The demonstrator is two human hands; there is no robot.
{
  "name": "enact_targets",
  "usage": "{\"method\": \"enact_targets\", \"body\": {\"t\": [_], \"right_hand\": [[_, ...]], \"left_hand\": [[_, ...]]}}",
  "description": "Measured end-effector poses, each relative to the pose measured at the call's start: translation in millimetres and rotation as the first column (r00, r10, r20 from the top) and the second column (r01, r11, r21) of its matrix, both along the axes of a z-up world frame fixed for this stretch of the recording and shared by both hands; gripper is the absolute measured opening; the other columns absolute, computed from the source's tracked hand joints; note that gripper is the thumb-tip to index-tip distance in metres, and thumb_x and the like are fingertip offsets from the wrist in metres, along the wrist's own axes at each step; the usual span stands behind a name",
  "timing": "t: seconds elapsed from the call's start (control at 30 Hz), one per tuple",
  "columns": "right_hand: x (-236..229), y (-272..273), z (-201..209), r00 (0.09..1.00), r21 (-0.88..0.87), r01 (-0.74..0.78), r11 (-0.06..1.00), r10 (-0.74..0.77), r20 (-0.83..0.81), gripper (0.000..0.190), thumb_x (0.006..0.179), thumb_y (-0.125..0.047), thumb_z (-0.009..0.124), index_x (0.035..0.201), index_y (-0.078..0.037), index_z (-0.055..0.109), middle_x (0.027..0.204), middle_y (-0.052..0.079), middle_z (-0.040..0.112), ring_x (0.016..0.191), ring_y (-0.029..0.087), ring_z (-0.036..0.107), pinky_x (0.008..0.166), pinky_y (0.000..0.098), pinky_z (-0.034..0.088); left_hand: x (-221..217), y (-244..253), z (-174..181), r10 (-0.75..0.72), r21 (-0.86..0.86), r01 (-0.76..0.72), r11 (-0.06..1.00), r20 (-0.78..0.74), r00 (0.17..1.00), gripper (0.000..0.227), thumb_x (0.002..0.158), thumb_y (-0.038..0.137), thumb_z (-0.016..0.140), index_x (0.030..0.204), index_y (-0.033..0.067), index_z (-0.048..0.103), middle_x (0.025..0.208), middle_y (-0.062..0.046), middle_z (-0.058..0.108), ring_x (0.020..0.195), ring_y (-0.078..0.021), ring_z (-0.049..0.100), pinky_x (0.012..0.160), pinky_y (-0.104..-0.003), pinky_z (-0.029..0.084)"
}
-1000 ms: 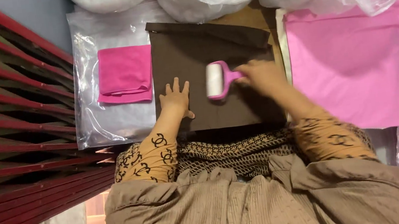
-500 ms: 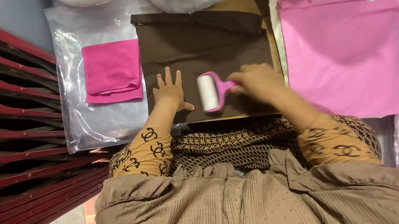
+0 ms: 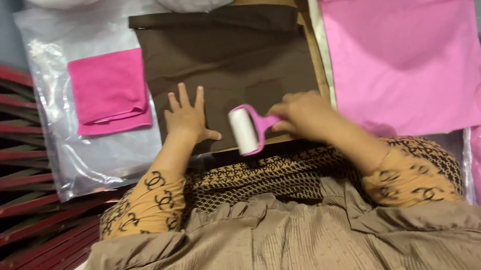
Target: The person uses a lint roller to clean a piece of brown fabric before folding it at an upholstery station.
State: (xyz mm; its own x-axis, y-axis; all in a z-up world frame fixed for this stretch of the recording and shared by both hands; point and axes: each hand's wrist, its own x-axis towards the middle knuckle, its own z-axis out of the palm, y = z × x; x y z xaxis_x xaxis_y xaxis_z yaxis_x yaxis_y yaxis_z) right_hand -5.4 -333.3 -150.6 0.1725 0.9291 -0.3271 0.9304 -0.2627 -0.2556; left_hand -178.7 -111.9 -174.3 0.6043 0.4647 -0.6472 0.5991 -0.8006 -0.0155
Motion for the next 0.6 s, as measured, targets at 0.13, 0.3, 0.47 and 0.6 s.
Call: {"method": "enact_targets", "body": {"t": [0.13, 0.3, 0.47, 0.6], "right_hand": [[63.2, -39.3, 50.0, 0.984, -0.249, 0.177, 0.952, -0.173, 0.038, 0.04, 0.09, -0.046, 0.067, 0.124, -0.026, 0.071, 0.104, 0.02, 0.074, 0.105, 0.042, 0.07, 0.095, 0.0531, 0.053], [55.7, -37.4, 71.3, 0.969, -0.293, 0.235, 0.927, -0.199, 0.149, 0.038, 0.09, -0.042, 0.068, 0.124, -0.026, 0.073, 0.105, 0.018, 0.076, 0.106, 0.041, 0.072, 0.094, 0.0525, 0.054], [13.5, -1.7, 33.9, 0.997, -0.191, 0.081, 0.978, -0.083, -0.004, 0.037, 0.092, -0.05, 0.067, 0.124, -0.033, 0.07, 0.106, 0.008, 0.074, 0.106, 0.032, 0.07, 0.093, 0.0462, 0.053], [71.3, -34.1, 50.9, 0.975, -0.286, 0.212, 0.934, -0.22, 0.003, 0.039, 0.089, -0.045, 0.069, 0.122, -0.027, 0.074, 0.109, 0.018, 0.076, 0.11, 0.042, 0.069, 0.099, 0.0529, 0.052]], "left_hand": [[-4.2, 0.4, 0.0, -0.005, 0.012, 0.005, 1.0, -0.009, 1.0, 0.129, 0.073, 0.068, 0.079, 0.166, 0.0171, 0.006, 0.169, -0.026, -0.001, 0.155, -0.0453, 0.008, 0.12, -0.059, 0.028], [-6.8, 2.1, 1.6, -0.003, 0.025, 0.004, 1.0, -0.018, 1.0, 0.125, 0.076, 0.069, 0.076, 0.166, 0.0169, 0.007, 0.169, -0.026, 0.0, 0.155, -0.0449, 0.008, 0.12, -0.058, 0.028], [-5.0, 1.7, -2.6, 0.002, 0.045, 0.0, 0.999, -0.047, 0.999, 0.129, 0.073, 0.07, 0.078, 0.166, 0.0182, 0.006, 0.169, -0.025, 0.001, 0.155, -0.0437, 0.011, 0.119, -0.058, 0.029], [-8.2, -1.2, -0.2, 0.003, 0.049, -0.002, 0.999, -0.021, 1.0, 0.127, 0.074, 0.069, 0.078, 0.165, 0.0172, 0.007, 0.168, -0.027, 0.002, 0.155, -0.0446, 0.01, 0.119, -0.06, 0.029]]}}
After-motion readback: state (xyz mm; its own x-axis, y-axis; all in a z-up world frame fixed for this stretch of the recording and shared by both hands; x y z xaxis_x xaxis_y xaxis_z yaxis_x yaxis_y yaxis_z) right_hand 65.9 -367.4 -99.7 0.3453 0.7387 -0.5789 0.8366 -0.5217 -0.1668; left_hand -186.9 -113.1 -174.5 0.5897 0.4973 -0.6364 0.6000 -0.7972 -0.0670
